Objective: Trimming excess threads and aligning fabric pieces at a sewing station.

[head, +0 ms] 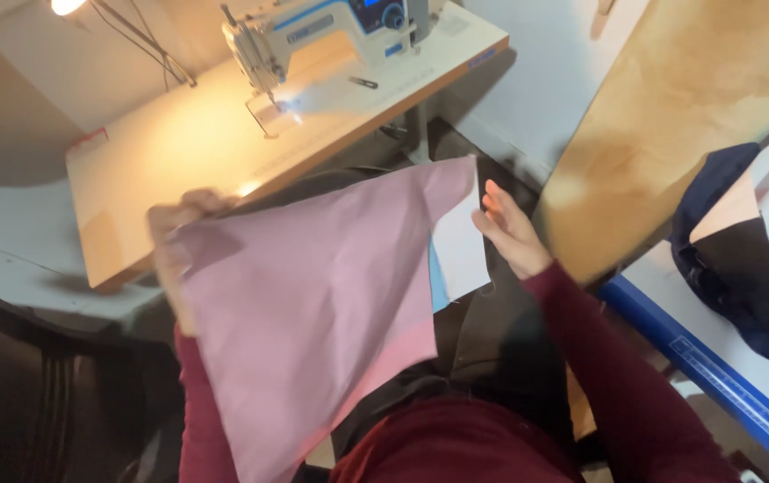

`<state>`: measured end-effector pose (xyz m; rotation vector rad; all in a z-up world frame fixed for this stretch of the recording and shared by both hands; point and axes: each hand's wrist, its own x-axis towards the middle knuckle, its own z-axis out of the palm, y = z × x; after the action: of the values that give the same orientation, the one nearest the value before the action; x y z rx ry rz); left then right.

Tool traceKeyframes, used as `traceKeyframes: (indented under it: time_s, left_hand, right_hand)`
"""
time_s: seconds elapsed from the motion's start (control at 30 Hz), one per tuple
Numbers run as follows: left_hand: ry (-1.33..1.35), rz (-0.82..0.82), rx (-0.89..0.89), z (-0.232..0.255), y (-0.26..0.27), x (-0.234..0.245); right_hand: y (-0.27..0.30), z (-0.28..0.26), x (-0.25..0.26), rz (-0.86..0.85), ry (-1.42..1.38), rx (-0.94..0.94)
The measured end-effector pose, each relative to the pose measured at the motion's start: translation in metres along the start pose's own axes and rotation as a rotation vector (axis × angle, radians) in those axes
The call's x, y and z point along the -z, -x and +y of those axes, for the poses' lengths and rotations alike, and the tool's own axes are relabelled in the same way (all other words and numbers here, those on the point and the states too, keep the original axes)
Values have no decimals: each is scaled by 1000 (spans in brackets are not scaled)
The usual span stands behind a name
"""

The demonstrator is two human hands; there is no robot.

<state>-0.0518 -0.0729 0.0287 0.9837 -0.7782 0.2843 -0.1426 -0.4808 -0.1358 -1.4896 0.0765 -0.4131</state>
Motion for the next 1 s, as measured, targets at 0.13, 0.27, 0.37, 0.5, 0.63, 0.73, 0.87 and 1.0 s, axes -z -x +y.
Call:
traceKeyframes:
  time_s: [0.13, 0.27, 0.37, 0.5, 0.63, 0.73, 0.87, 1.0]
  left_hand:
    - [-228, -28, 78, -30, -31, 61]
    - [-553, -2, 219, -38, -49, 123]
    - [-764, 19, 373, -51, -42, 155]
    - [-1007, 40, 622, -65, -2, 181]
    - [-1158, 20, 798, -54, 32, 138]
    - [-1034, 44, 349, -16, 62, 26]
    - [-855, -618, 373, -1, 126, -73]
    - [-772, -925, 365, 4, 190, -115]
  right_hand:
    - [-31, -25, -30, -48, -78, 2]
    - [-44, -25, -65, -285, -109, 77]
    - [-53, -15, -57, -231, 15, 32]
    - [-47, -34, -19, -104, 129, -84]
    - [-26, 9, 53, 9, 563, -16]
    - [22, 12, 70, -47, 528, -200]
    - [44, -8, 75, -169, 838, -32]
    - [39, -53, 55, -303, 1084, 544]
